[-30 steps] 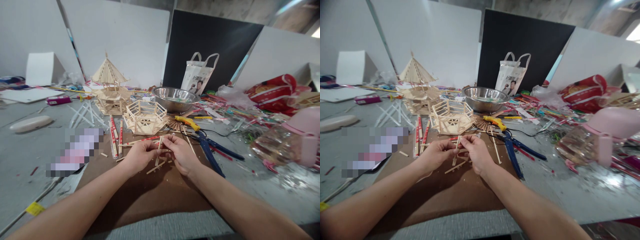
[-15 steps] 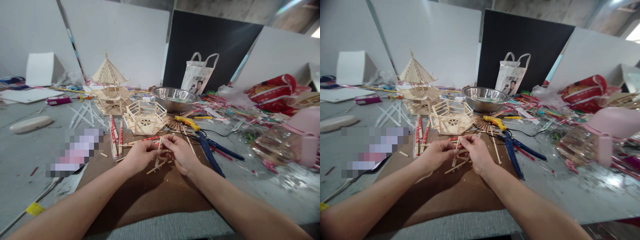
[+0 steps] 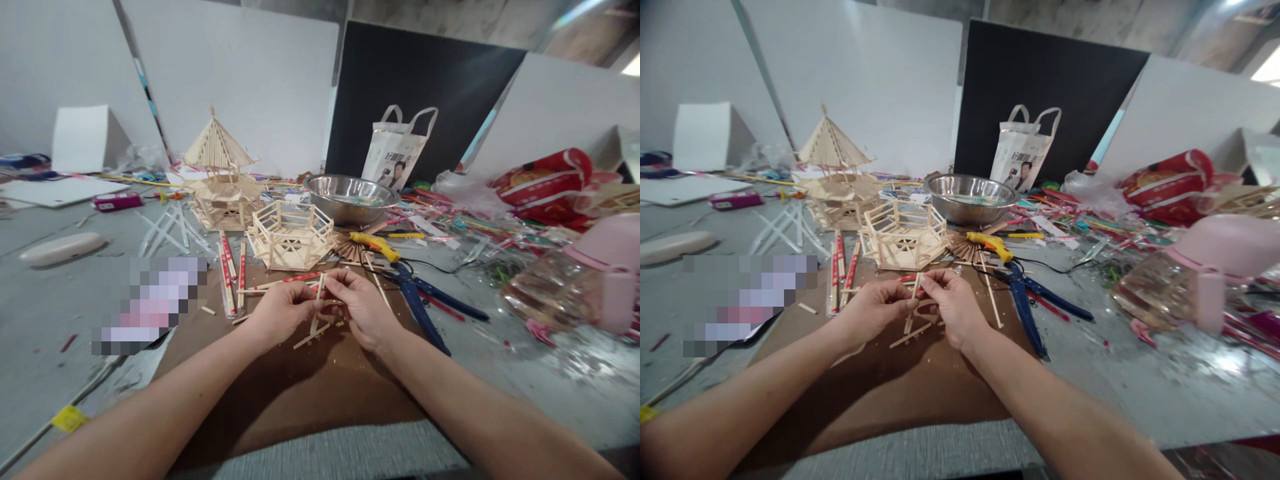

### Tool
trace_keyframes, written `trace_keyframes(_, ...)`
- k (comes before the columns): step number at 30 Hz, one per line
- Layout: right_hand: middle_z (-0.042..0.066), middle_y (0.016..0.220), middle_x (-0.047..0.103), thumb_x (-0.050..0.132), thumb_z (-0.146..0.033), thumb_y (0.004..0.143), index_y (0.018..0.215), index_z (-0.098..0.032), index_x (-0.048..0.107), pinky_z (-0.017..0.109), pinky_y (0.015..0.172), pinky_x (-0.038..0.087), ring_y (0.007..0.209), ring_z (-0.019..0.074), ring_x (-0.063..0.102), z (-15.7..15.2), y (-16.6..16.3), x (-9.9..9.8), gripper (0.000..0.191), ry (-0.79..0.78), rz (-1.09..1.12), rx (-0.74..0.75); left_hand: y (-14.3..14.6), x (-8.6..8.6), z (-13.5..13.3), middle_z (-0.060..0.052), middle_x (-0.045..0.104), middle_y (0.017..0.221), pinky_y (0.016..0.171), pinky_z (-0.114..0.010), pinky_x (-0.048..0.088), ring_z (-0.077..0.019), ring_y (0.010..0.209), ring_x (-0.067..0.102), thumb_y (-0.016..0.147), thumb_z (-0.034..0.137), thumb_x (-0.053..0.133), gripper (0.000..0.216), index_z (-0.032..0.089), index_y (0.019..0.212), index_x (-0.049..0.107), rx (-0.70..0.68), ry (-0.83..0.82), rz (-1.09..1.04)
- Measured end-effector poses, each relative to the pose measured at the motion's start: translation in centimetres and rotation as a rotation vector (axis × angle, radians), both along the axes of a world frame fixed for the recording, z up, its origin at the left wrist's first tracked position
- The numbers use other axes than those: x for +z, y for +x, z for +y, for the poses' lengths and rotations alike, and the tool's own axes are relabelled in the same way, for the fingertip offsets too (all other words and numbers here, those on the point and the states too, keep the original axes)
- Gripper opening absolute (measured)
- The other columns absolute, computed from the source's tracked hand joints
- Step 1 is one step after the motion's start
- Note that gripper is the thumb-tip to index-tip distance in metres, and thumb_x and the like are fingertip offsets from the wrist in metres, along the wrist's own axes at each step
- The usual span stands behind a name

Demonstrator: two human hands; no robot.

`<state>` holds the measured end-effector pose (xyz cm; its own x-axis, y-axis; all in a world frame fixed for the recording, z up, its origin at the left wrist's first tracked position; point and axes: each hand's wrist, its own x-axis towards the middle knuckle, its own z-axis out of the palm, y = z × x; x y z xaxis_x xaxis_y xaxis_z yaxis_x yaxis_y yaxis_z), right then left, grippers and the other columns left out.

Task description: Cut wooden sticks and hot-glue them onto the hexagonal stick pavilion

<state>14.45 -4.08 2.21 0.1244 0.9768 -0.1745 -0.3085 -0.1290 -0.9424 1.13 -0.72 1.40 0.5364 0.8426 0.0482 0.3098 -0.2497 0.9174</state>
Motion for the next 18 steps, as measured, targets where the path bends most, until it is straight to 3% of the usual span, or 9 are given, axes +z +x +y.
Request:
trace_keyframes(12, 0.002, 0.076, 0.056, 0.052, -0.033, 0.068, 0.077, -0.017, 0.053, 0.024, 0.048, 0.045, 0.061, 0.0112, 0.054, 0.3, 1.2, 0.2, 0.019, 0.046, 0.041, -0.002, -0.5, 0.3, 0.4, 0.004, 0.047, 0.050, 0.044, -0.018, 0.028, -0.0055, 0.044, 0.036, 0.066, 0.038, 0.051, 0.026, 0.013, 0.071, 0.059, 0.033, -0.044, -0.067)
trace_keyframes(15, 0.001, 0.076, 0.054, 0.053, -0.035, 0.067, 0.075, -0.017, 0.054, 0.023, 0.050, 0.045, 0.062, 0.0100, 0.052, 0.6, 2.1, 0.1, 0.020, 0.083, -0.043, -0.050, -1.2, 1.0, 1.1, 0.000, 0.058, 0.063, 0.051, -0.019, 0.034, -0.0085, 0.054, 0.047, 0.068, 0.035, 0.049, 0.027, 0.015, 0.080, 0.063, 0.016, 0.079, 0.001)
trace_keyframes(18, 0.000, 0.075, 0.053, 0.057, -0.033, 0.064, 0.072, -0.017, 0.054, 0.023, 0.051, 0.046, 0.064, 0.0098, 0.051, 0.8, 2.8, 0.3, 0.019, 0.100, -0.120, -0.099, -2.2, 2.5, 2.2, -0.001, 0.064, 0.075, 0.060, -0.020, 0.037, -0.0117, 0.068, 0.053, 0.071, 0.034, 0.046, 0.026, 0.019, 0.081, 0.065, 0.036, 0.322, 0.168)
